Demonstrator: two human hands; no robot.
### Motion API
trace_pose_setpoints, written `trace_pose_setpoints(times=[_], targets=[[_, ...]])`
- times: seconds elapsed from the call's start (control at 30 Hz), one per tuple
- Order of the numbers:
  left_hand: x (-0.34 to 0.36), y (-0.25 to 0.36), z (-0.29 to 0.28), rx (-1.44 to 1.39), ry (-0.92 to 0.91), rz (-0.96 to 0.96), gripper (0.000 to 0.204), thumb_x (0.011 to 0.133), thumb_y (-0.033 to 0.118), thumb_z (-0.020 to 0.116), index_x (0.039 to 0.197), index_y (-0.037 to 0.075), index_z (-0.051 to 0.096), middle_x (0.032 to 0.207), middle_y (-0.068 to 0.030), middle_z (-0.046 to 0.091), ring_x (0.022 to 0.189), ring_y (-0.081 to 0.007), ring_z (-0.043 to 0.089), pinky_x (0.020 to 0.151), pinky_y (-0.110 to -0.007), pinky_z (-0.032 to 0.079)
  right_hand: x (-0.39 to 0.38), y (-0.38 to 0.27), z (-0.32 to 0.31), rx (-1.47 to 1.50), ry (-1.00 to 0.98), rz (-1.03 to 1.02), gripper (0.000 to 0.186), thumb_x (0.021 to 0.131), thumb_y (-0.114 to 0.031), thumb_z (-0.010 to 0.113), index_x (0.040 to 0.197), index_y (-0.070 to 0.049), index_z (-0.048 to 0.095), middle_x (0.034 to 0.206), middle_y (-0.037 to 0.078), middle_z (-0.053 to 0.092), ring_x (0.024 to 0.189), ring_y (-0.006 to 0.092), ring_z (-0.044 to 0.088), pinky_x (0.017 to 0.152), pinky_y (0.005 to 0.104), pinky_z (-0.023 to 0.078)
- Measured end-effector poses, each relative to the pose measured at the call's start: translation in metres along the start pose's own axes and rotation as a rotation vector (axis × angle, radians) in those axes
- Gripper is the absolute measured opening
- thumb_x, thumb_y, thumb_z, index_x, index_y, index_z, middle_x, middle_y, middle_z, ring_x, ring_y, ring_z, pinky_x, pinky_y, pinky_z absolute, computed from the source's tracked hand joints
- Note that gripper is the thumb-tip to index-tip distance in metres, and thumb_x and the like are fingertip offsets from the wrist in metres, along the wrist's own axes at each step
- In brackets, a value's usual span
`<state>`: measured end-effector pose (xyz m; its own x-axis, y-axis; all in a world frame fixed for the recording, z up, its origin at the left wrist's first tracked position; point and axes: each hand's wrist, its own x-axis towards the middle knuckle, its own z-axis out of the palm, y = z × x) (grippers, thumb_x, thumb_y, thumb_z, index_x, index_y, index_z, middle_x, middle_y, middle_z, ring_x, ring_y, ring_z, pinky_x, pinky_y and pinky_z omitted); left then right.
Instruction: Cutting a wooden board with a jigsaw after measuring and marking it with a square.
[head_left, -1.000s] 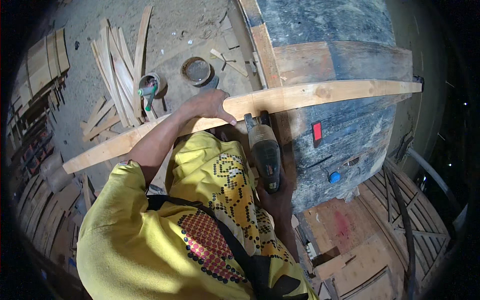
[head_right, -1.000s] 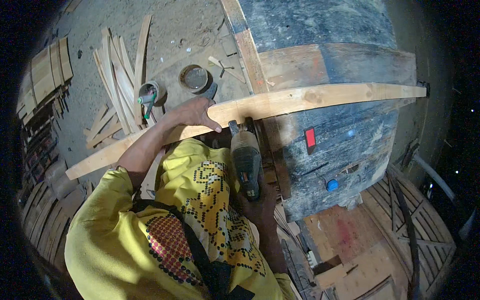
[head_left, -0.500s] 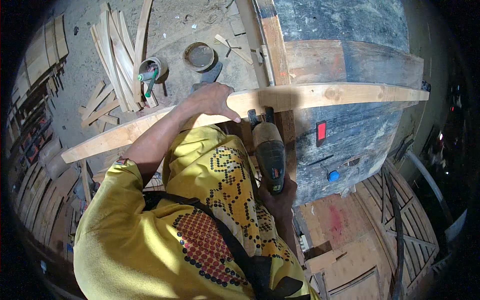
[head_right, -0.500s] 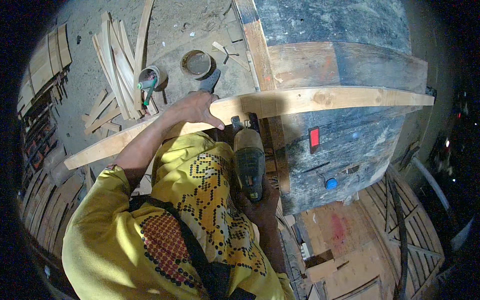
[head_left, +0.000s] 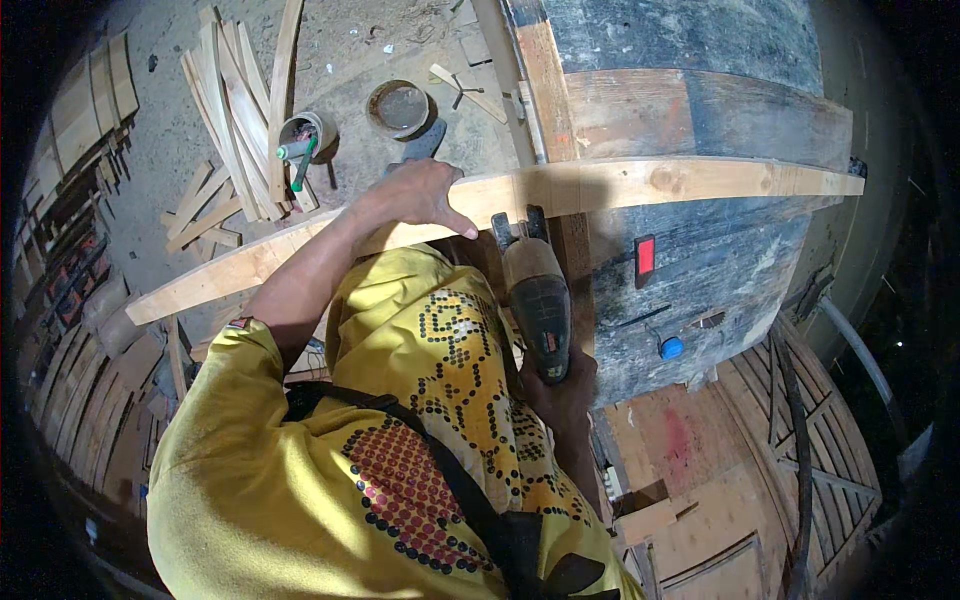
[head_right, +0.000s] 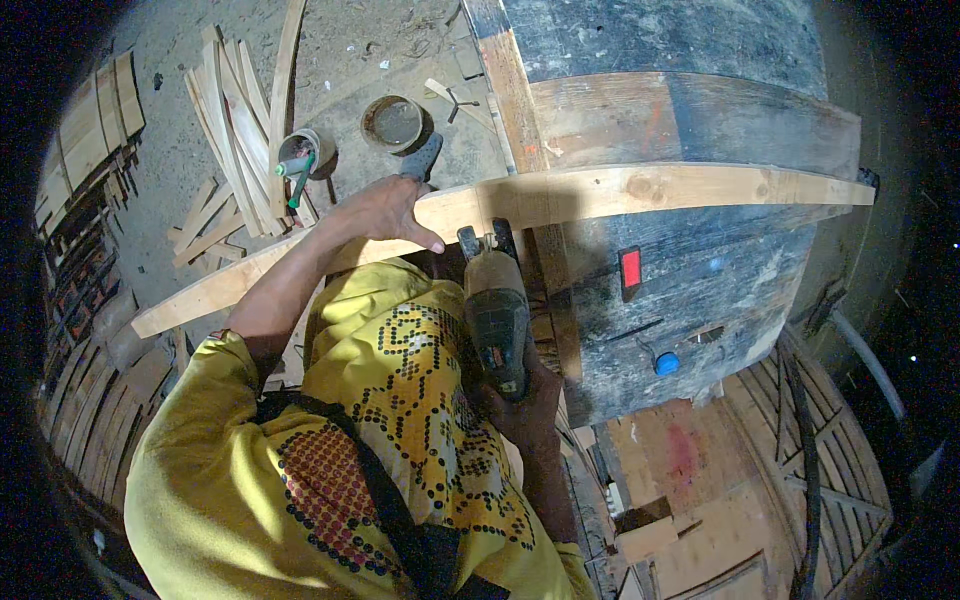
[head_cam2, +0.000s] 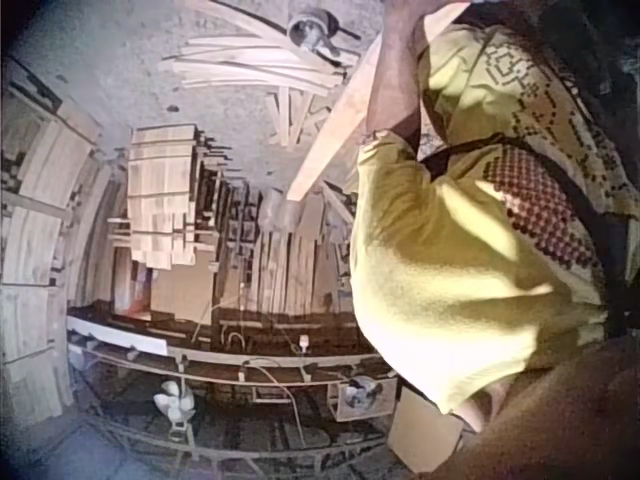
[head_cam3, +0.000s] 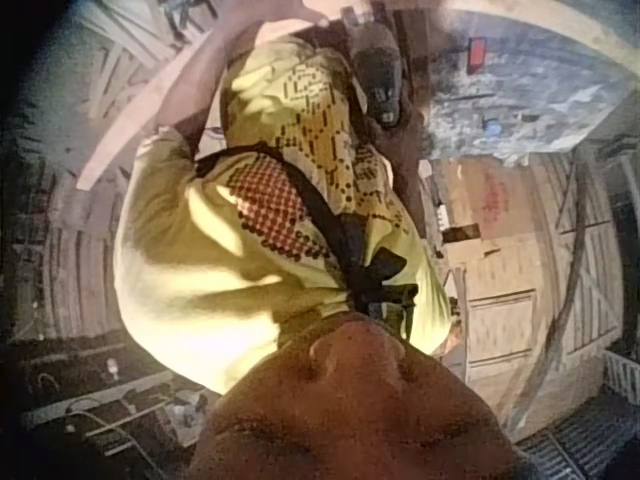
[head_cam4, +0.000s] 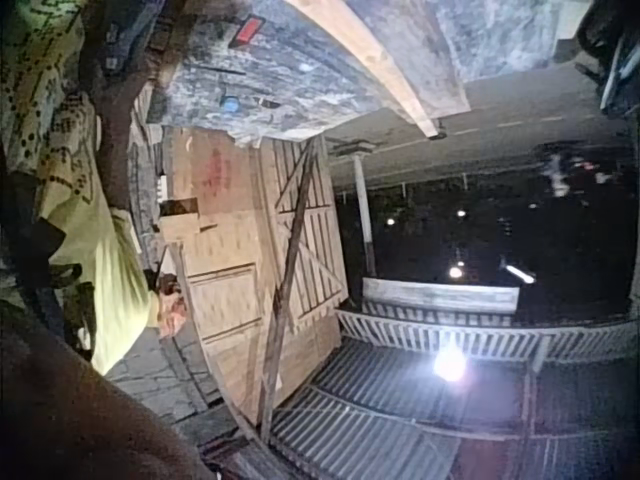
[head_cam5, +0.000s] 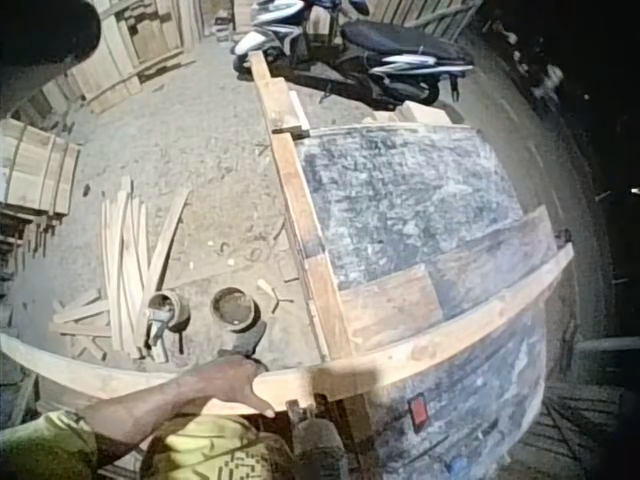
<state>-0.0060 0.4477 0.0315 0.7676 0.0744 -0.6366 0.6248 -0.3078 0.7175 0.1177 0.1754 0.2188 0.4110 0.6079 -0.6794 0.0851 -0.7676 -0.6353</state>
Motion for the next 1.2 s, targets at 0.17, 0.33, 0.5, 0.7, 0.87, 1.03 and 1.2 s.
trace_pose_setpoints(times=[0.17,0.33,0.5,0.7,0.87,1.03,1.2], targets=[[0.000,0.001,-0.001,0.007,-0.019,-0.029,0.083,0.060,0.067,0.080,0.096,-0.006,0.067,0.089,-0.0259,0.068,0.089,-0.0420,0.067,0.079,-0.049,0.051,-0.001,0.002,0.000,0.022,-0.020,0.013,0.060,0.078,-0.031,0.075,0.124,0.004,0.057,0.091,0.013,0.071,0.078,0.0186,0.067,0.072,0.0344,0.054],[-0.002,0.002,-0.001,-0.025,-0.012,-0.012,0.081,0.061,0.065,0.081,0.099,-0.005,0.067,0.090,-0.0262,0.068,0.090,-0.0419,0.067,0.080,-0.049,0.051,0.001,0.008,-0.001,0.069,-0.022,0.016,0.061,0.078,-0.030,0.075,0.126,0.004,0.057,0.093,0.015,0.071,0.080,0.0204,0.069,0.073,0.0353,0.055],[-0.003,0.004,-0.002,-0.055,-0.024,-0.044,0.075,0.064,0.058,0.082,0.107,-0.001,0.066,0.095,-0.0253,0.068,0.092,-0.0422,0.066,0.083,-0.048,0.051,0.001,0.009,-0.002,-0.059,-0.029,0.002,0.063,0.079,-0.032,0.074,0.127,0.004,0.055,0.095,0.016,0.071,0.082,0.0233,0.071,0.073,0.0363,0.056],[-0.001,0.001,0.001,-0.022,-0.031,-0.031,0.072,0.064,0.056,0.083,0.106,-0.001,0.066,0.093,-0.0249,0.068,0.092,-0.0420,0.066,0.082,-0.047,0.051,0.006,-0.005,-0.002,-0.031,-0.033,0.001,0.063,0.079,-0.034,0.074,0.126,0.004,0.056,0.093,0.017,0.070,0.081,0.0254,0.071,0.072,0.0365,0.055],[0.002,0.002,0.004,-0.062,0.020,0.020,0.075,0.061,0.062,0.082,0.096,-0.003,0.068,0.087,-0.0236,0.069,0.086,-0.0414,0.068,0.077,-0.047,0.053,0.002,-0.014,0.002,-0.236,0.072,-0.107,0.034,0.073,-0.015,0.072,0.101,-0.001,0.061,0.077,0.013,0.068,0.066,0.0207,0.067,0.062,0.0347,0.053],[-0.002,0.007,0.004,0.025,-0.017,-0.028,0.078,0.061,0.063,0.081,0.099,-0.003,0.067,0.091,-0.0241,0.069,0.090,-0.0418,0.067,0.080,-0.048,0.053,0.002,-0.004,-0.004,-0.067,-0.031,0.047,0.050,0.076,-0.013,0.071,0.122,0.004,0.057,0.094,0.016,0.071,0.082,0.0225,0.070,0.075,0.0358,0.055],[-0.003,0.010,-0.001,0.063,0.023,-0.011,0.079,0.062,0.063,0.082,0.098,-0.006,0.065,0.086,-0.0264,0.067,0.087,-0.0433,0.066,0.078,-0.048,0.051,0.006,0.004,-0.005,-0.003,-0.015,-0.016,0.050,0.078,-0.016,0.072,0.121,0.005,0.056,0.092,0.012,0.070,0.078,0.0172,0.066,0.073,0.0332,0.054]])
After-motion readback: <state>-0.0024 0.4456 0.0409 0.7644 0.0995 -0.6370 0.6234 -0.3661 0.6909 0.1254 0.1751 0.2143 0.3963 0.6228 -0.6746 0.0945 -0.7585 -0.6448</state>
